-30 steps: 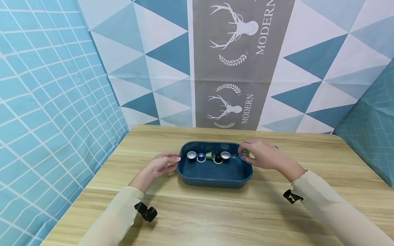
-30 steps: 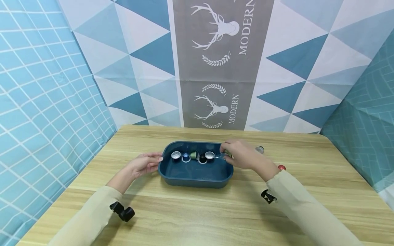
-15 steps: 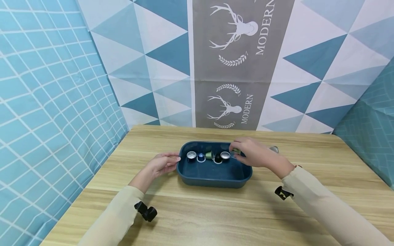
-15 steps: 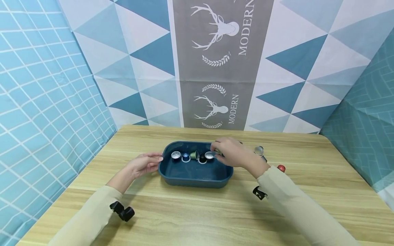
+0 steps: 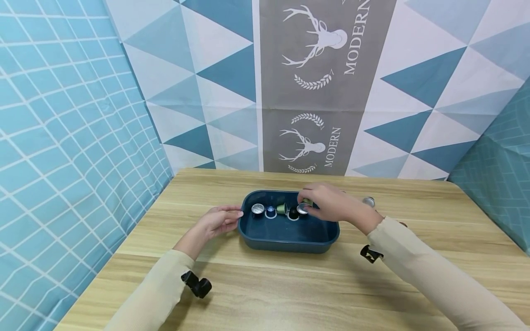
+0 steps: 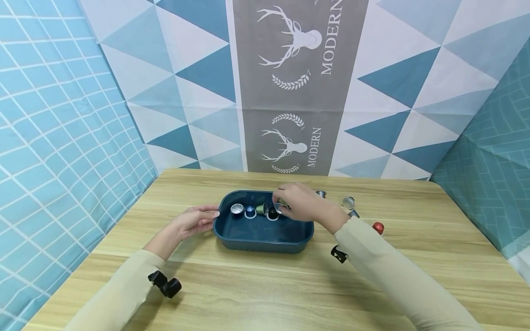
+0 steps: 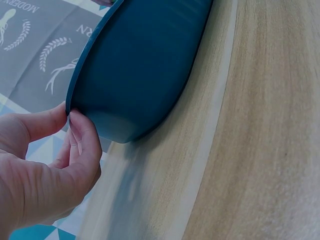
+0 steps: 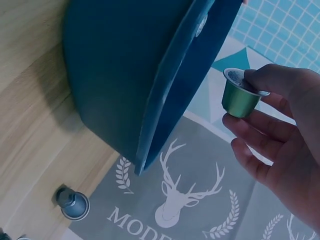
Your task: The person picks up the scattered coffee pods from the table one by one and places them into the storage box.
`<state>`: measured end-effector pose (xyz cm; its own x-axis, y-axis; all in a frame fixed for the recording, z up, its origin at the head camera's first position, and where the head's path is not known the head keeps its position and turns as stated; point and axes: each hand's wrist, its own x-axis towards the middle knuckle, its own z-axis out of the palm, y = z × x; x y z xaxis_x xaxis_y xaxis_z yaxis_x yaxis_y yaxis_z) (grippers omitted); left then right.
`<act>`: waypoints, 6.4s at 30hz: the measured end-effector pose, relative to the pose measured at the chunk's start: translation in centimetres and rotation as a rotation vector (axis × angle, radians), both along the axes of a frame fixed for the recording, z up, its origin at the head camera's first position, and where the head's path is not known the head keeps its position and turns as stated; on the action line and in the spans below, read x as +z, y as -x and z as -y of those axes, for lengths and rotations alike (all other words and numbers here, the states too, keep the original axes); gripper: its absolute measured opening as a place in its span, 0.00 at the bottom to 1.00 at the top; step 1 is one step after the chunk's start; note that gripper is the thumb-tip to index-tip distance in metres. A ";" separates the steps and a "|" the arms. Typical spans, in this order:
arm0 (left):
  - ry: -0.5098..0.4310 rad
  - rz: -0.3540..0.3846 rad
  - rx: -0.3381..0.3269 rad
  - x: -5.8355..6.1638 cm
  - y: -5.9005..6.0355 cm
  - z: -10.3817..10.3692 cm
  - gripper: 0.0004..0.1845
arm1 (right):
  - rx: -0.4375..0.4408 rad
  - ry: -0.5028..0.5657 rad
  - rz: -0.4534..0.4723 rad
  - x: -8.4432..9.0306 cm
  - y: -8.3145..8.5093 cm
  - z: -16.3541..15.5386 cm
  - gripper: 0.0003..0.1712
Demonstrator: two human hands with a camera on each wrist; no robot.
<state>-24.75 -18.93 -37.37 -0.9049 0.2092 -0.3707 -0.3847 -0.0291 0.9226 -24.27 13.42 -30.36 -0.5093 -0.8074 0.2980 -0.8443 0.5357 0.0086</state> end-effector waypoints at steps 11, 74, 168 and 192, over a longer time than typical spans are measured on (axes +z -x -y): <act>-0.001 -0.009 -0.005 0.0 0.0 0.0 0.28 | 0.002 -0.056 0.066 0.0 1.0 2.0 0.07; -0.019 0.015 -0.034 0.0 0.1 -0.1 0.28 | -0.006 -0.391 0.304 -1.8 3.6 13.3 0.08; -0.027 0.006 -0.031 0.0 0.6 -0.1 0.28 | -0.534 0.279 0.039 -4.6 -5.4 -15.6 0.17; -0.086 0.005 -0.035 -0.1 1.0 0.1 0.28 | -0.571 0.177 0.062 -6.9 -3.4 -19.6 0.16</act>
